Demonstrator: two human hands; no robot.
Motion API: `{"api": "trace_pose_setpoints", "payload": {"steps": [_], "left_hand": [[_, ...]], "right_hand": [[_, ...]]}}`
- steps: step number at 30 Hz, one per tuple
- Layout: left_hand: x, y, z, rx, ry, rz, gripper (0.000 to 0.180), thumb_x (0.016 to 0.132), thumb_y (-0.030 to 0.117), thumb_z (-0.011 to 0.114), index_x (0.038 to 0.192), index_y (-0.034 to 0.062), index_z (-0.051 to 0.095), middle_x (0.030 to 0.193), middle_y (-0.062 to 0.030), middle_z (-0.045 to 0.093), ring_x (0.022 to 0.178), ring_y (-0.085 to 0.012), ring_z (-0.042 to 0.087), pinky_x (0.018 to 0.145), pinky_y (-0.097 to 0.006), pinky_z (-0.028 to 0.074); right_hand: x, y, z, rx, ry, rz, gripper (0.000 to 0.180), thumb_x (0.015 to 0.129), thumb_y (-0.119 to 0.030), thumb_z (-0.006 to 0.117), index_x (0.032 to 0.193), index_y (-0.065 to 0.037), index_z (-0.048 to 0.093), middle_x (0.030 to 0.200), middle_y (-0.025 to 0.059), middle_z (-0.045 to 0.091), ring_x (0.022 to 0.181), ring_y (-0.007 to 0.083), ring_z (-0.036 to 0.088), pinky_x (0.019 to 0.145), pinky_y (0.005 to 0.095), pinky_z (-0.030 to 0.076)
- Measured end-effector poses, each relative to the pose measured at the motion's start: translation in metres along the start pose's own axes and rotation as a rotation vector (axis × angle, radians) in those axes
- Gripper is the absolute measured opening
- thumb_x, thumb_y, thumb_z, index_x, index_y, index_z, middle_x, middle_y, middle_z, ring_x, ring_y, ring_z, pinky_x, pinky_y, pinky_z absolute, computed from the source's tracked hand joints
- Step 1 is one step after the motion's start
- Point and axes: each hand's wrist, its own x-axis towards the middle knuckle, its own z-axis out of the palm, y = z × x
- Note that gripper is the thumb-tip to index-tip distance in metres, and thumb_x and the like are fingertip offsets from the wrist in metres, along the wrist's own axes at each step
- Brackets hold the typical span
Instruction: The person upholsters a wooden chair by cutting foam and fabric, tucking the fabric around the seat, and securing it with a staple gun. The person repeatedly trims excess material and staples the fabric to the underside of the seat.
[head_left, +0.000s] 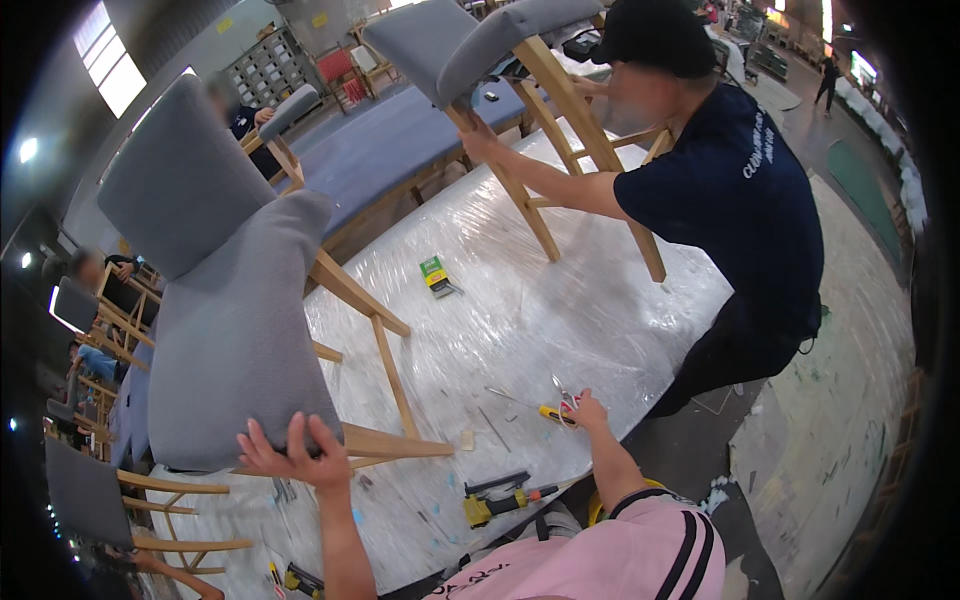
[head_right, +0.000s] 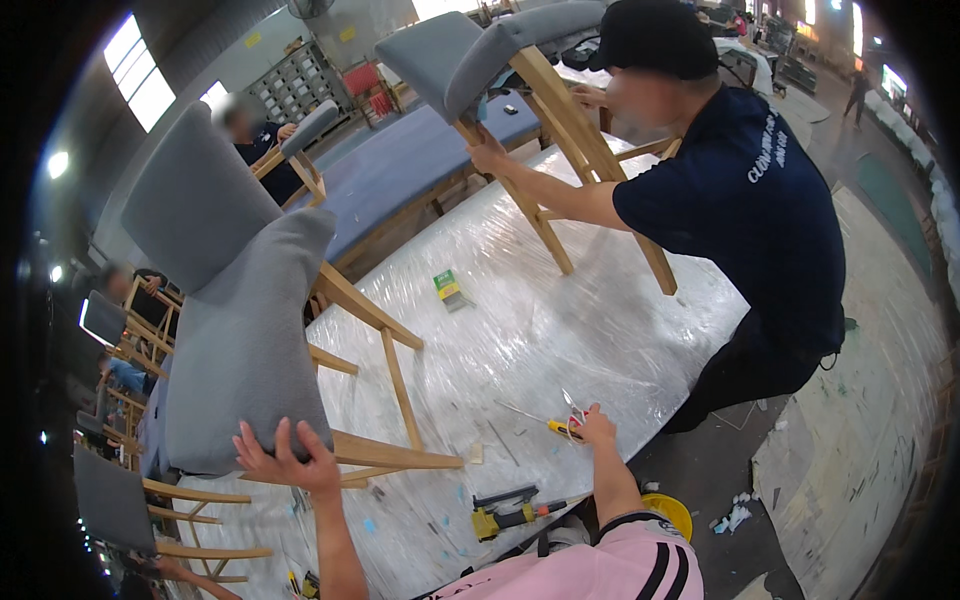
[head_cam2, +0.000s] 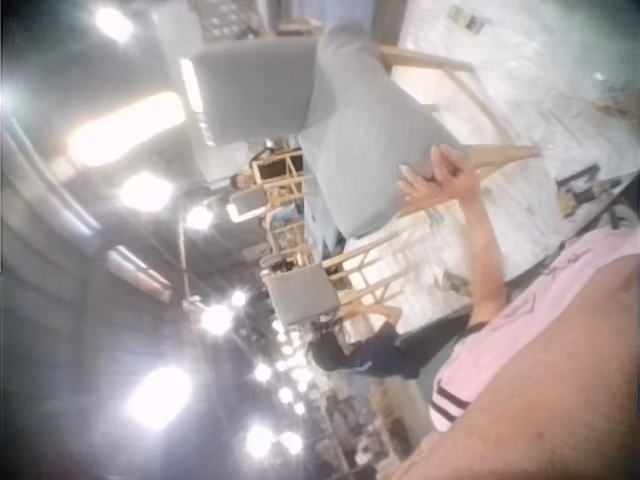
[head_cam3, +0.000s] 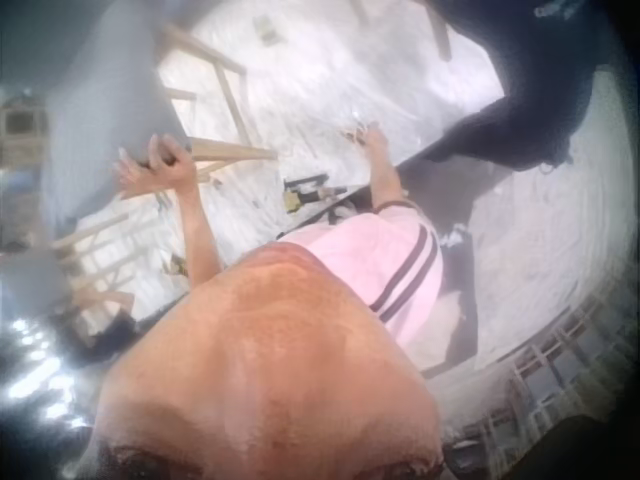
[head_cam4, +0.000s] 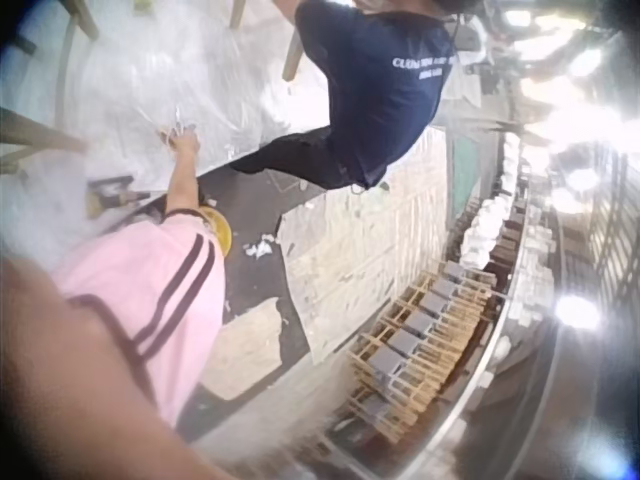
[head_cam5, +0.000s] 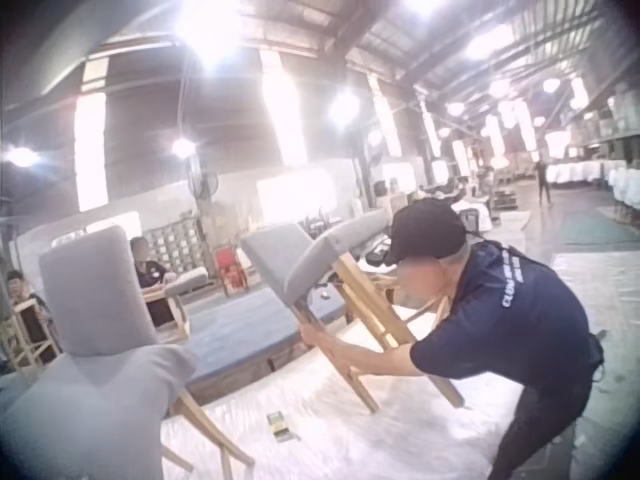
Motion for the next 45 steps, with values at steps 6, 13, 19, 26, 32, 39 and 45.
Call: {"api": "trace_pose_setpoints", "payload": {"steps": [6, 13, 19, 26, 32, 39, 45], "left_hand": [[-0.066, 0.009, -0.002, -0.366, -0.156, -0.029, 0.025, 0.098, 0.013, 0.065, 0.122, 0.0188, 0.071, 0.168, -0.0292, 0.011, 0.154, -0.0547, 0.006, 0.118, -0.07, 0.015], [-0.157, -0.026, -0.066, -1.29, -0.671, -0.791, 0.045, 0.1, 0.016, 0.06, 0.142, 0.0003, 0.054, 0.152, -0.0162, 0.05, 0.132, -0.0278, 0.055, 0.113, -0.045, 0.041], [-0.126, -0.058, -0.036, -1.91, -0.55, -1.264, 0.075, 0.098, 0.03, 0.067, 0.159, 0.0095, 0.028, 0.15, -0.0135, 0.049, 0.137, -0.0266, 0.05, 0.117, -0.043, 0.04], [-0.065, -0.06, -0.021, -2.112, -0.465, -1.453, 0.032, 0.099, 0.02, 0.071, 0.124, 0.003, 0.061, 0.121, -0.0064, 0.067, 0.113, -0.0193, 0.063, 0.104, -0.047, 0.052], [-0.052, -0.066, -0.02, -1.895, -0.608, -1.278, 0.052, 0.086, 0.03, 0.087, 0.125, 0.0041, 0.063, 0.12, -0.0061, 0.068, 0.108, -0.0152, 0.063, 0.095, -0.033, 0.051], [-0.041, -0.064, -0.023, -1.802, -0.496, -1.222, 0.054, 0.081, 0.031, 0.091, 0.12, 0.0009, 0.069, 0.116, -0.0064, 0.071, 0.109, -0.0169, 0.063, 0.099, -0.033, 0.048], [-0.042, -0.065, -0.023, -1.766, -0.523, -1.195, 0.053, 0.081, 0.031, 0.091, 0.119, 0.0005, 0.069, 0.117, -0.0073, 0.071, 0.111, -0.0171, 0.063, 0.101, -0.032, 0.047]], "right_hand": [[-0.079, -0.004, 0.049, 0.886, -0.045, -0.065, 0.072, 0.081, -0.04, 0.082, 0.136, -0.006, 0.049, 0.105, 0.0119, 0.071, 0.087, 0.0216, 0.069, 0.076, 0.0391, 0.055], [-0.262, -0.085, 0.077, 1.191, -0.335, -0.188, 0.038, 0.089, -0.041, 0.078, 0.109, -0.011, 0.065, 0.088, 0.0006, 0.068, 0.079, 0.0114, 0.064, 0.067, 0.0285, 0.052], [-0.304, -0.112, 0.116, 0.974, -0.123, -0.384, 0.038, 0.089, -0.033, 0.08, 0.109, -0.003, 0.069, 0.094, 0.0062, 0.073, 0.084, 0.0152, 0.07, 0.076, 0.032, 0.055], [-0.377, -0.223, 0.039, 1.132, -0.252, -0.699, 0.039, 0.092, -0.006, 0.07, 0.128, 0.0, 0.055, 0.092, 0.0064, 0.064, 0.069, 0.013, 0.064, 0.058, 0.0275, 0.05], [-0.373, -0.276, 0.047, 1.101, -0.289, -0.923, 0.039, 0.095, -0.015, 0.068, 0.127, -0.003, 0.051, 0.095, 0.0047, 0.06, 0.078, 0.0137, 0.059, 0.07, 0.0285, 0.049], [-0.364, -0.307, 0.017, 0.793, -0.129, -1.066, 0.062, 0.097, -0.046, 0.071, 0.134, -0.003, 0.048, 0.104, 0.0048, 0.059, 0.095, 0.0147, 0.055, 0.088, 0.03, 0.047], [-0.356, -0.329, 0.003, 0.833, -0.105, -1.111, 0.058, 0.097, -0.044, 0.071, 0.131, -0.002, 0.051, 0.104, 0.0044, 0.059, 0.095, 0.0145, 0.055, 0.088, 0.03, 0.046]]}}
